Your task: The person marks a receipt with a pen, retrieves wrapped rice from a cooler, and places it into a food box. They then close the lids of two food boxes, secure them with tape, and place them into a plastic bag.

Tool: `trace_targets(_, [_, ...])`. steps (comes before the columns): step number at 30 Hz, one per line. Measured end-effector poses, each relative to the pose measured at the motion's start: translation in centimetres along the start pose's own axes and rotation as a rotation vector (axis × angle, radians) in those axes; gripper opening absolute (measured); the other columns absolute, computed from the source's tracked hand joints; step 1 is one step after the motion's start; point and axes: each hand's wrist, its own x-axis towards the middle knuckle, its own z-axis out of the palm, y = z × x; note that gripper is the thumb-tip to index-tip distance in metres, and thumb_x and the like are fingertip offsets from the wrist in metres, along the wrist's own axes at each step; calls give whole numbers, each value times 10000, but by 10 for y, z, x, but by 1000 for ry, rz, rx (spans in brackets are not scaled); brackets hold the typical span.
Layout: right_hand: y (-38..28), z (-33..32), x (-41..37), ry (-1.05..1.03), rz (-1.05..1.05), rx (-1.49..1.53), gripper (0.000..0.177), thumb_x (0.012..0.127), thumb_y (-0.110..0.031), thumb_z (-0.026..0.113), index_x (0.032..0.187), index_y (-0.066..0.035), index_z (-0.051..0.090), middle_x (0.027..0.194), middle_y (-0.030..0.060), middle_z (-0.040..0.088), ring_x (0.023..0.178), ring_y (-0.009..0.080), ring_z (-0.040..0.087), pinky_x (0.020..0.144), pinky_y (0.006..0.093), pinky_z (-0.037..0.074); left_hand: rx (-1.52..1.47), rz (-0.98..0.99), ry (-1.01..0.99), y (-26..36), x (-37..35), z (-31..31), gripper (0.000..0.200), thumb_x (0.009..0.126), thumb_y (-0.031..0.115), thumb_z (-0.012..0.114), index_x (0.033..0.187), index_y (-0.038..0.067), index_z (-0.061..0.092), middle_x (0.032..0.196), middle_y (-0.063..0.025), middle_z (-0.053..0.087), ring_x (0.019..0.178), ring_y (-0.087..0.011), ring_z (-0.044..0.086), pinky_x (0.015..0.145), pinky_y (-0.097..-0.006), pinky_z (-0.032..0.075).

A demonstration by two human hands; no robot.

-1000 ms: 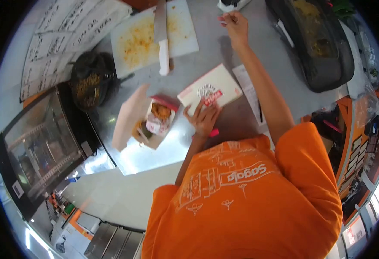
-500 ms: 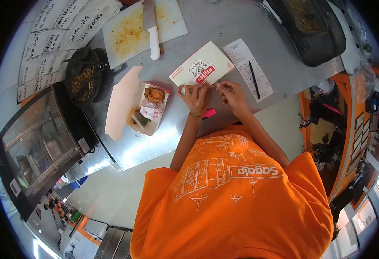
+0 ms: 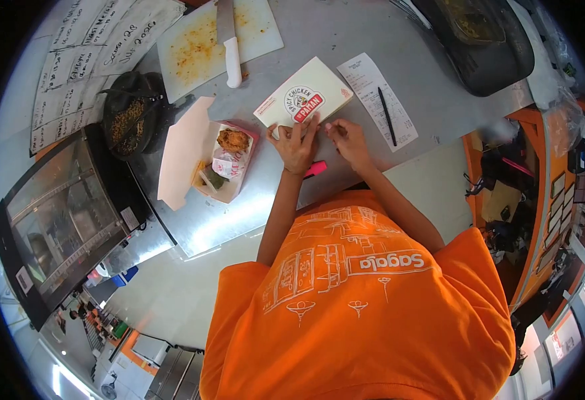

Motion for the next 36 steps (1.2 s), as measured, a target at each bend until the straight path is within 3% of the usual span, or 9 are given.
trace_targets(3, [6,5,14,76,-265,-91,257,856,-216,574,845,40,588,583,103,567,484,110,535,421,259,394,-36,-1,-25,-1,2,-2,353,735,154,625,1075,250,627,756,48,464,700,-151,419,859,-447,281])
trace_targets(9, [-17,-13,22,-154,96,-468,250,827,-215,587,843,33,617,639,166,599,608,218,629,517,342,480,-8,-66,-73,2,8,-4,302,728,195,649,1029,218,641,786,43,475,749,-170,442,834,-432,293])
trace_targets(14, [-56,-24,17,-251,-403,-1210,189,793,-182,576,764,4,591,694,172,610,685,323,614,578,423,480,106,-109,33,-10,17,-56,317,690,315,705,933,124,634,943,-15,547,847,-220,478,820,-437,321])
trace_targets(16, [-111,-7,5,-287,-508,-1158,175,783,-183,582,779,-8,581,739,159,618,723,335,604,616,436,475,-143,-733,367,-30,9,-99,451,650,331,752,955,34,603,989,-79,551,954,-266,488,873,-432,308])
trace_targets(17, [-131,18,2,-283,-564,-1075,171,777,-183,586,825,-19,582,769,150,622,752,320,606,638,427,478,544,-626,601,-58,-14,-106,545,706,438,694,1028,19,557,1034,-156,524,921,-284,486,826,-416,343])
trace_targets(19, [-143,76,14,-104,-1050,-699,407,772,-212,612,1145,-99,495,1080,140,550,1017,306,513,871,413,420,940,-601,602,-89,-21,-160,542,722,389,704,1056,-3,537,1123,-193,493,993,-309,474,819,-404,364])
trace_targets(24, [-127,195,60,49,-1437,-788,298,788,-283,592,1072,-219,531,1052,96,556,1076,268,497,895,495,370,223,-666,165,-186,-86,-198,274,792,209,655,963,11,574,927,-188,594,782,-300,579,657,-376,435])
trace_targets(26, [-112,209,66,-70,-1265,-859,260,775,-271,591,1026,-222,545,1005,76,575,1025,256,532,876,460,399,140,-585,59,-201,-91,-202,126,825,127,601,841,4,576,704,-160,602,555,-293,585,512,-355,435])
trace_targets(36, [-47,200,-32,-1,-1135,-925,137,728,-134,557,864,-143,544,988,118,594,908,264,598,767,344,492,41,-329,149,-228,-164,-192,155,789,-69,444,904,-21,537,1049,-139,613,913,-301,615,718,-337,524])
